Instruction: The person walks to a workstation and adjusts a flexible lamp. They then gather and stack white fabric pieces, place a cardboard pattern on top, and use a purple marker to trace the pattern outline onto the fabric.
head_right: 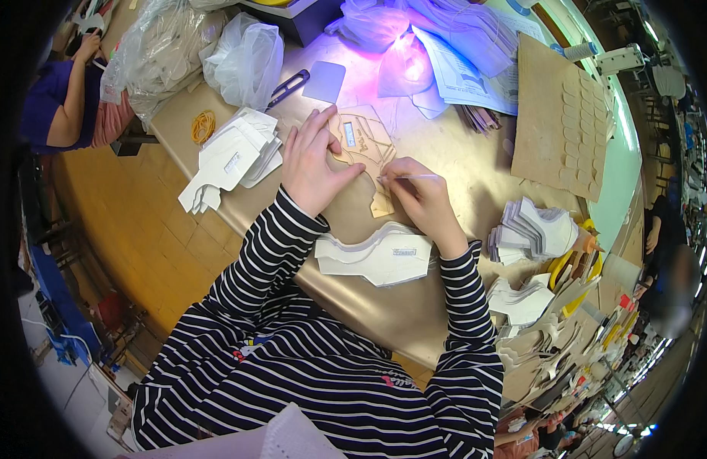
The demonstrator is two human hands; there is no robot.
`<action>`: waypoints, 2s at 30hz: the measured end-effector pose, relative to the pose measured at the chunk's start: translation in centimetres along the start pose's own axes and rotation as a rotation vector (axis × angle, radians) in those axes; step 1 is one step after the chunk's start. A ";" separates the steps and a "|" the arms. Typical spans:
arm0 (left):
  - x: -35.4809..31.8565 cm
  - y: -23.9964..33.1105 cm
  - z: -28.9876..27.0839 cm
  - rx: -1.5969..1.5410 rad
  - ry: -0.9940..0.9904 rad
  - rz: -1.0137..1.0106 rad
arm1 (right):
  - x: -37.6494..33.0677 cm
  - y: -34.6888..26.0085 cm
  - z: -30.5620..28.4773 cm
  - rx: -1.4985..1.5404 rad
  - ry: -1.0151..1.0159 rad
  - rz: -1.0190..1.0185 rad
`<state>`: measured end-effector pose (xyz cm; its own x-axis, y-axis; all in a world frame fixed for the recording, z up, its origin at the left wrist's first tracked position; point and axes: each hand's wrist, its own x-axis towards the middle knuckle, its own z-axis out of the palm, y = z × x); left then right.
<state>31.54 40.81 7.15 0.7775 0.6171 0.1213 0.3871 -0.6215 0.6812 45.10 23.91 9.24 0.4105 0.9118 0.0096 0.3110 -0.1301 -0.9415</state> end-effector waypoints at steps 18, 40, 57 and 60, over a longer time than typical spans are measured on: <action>0.0 -0.1 0.2 0.005 0.014 0.008 | 4.5 -0.3 1.6 -0.246 -0.010 -0.191; 0.0 0.1 0.0 -0.002 0.001 -0.012 | 3.3 -0.4 0.2 -0.230 -0.016 -0.114; 0.0 -0.2 0.2 0.015 0.009 0.008 | 2.7 -0.2 -0.1 -0.293 -0.013 -0.209; 0.0 -0.1 0.1 0.019 0.011 0.013 | 2.6 -0.4 -0.4 -0.335 -0.035 -0.234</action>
<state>31.57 40.84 6.96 0.7768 0.6144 0.1377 0.3868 -0.6382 0.6657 46.41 26.21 9.80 0.2674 0.9439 0.1939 0.6573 -0.0316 -0.7529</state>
